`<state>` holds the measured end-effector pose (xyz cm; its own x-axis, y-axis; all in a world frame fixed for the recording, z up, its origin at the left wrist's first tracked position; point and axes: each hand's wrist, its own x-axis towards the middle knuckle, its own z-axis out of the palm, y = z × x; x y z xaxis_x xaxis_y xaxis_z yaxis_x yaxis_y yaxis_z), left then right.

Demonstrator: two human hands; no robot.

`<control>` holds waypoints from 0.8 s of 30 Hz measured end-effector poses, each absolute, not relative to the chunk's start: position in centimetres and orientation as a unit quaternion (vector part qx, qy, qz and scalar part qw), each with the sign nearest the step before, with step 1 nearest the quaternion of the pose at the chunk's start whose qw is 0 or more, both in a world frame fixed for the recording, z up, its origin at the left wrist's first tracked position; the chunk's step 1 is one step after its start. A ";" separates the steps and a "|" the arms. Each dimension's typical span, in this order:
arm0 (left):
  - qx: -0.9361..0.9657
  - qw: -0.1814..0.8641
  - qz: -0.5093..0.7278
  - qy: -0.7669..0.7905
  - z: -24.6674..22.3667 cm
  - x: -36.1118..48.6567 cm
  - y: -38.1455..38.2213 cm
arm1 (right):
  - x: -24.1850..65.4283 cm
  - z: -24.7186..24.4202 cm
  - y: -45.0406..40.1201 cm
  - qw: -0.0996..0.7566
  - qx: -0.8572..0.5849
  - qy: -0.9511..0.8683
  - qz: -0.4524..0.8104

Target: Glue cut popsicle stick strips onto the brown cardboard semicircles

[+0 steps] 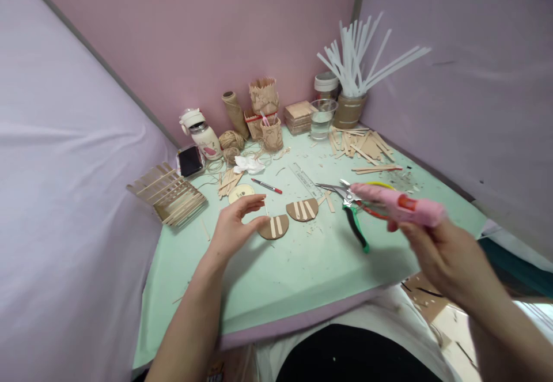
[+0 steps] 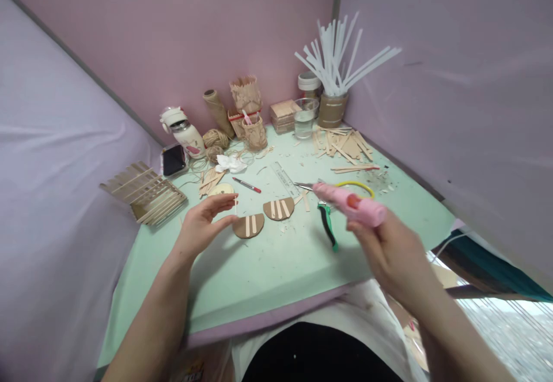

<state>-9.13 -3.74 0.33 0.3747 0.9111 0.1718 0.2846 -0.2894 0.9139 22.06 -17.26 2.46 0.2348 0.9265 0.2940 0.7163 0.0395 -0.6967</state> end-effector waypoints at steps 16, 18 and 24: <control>0.849 0.211 0.096 0.476 -0.9 -10.1 -5.2 | 31.6 -4.9 -14.6 -0.023 -0.800 -0.588 -0.114; 0.853 0.214 0.090 0.468 -0.9 -10.1 -5.2 | 31.4 -5.0 -14.7 -0.023 -0.809 -0.575 -0.116; 0.855 0.206 0.103 0.465 -1.2 -9.9 -5.3 | 27.9 -2.1 -15.1 0.070 -0.814 -0.549 -0.176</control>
<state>-9.94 -5.30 -1.16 0.5466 0.8373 -0.0147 0.7520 -0.4830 0.4485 27.92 -15.11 -2.13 0.3358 0.8692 0.3630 0.9184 -0.3878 0.0788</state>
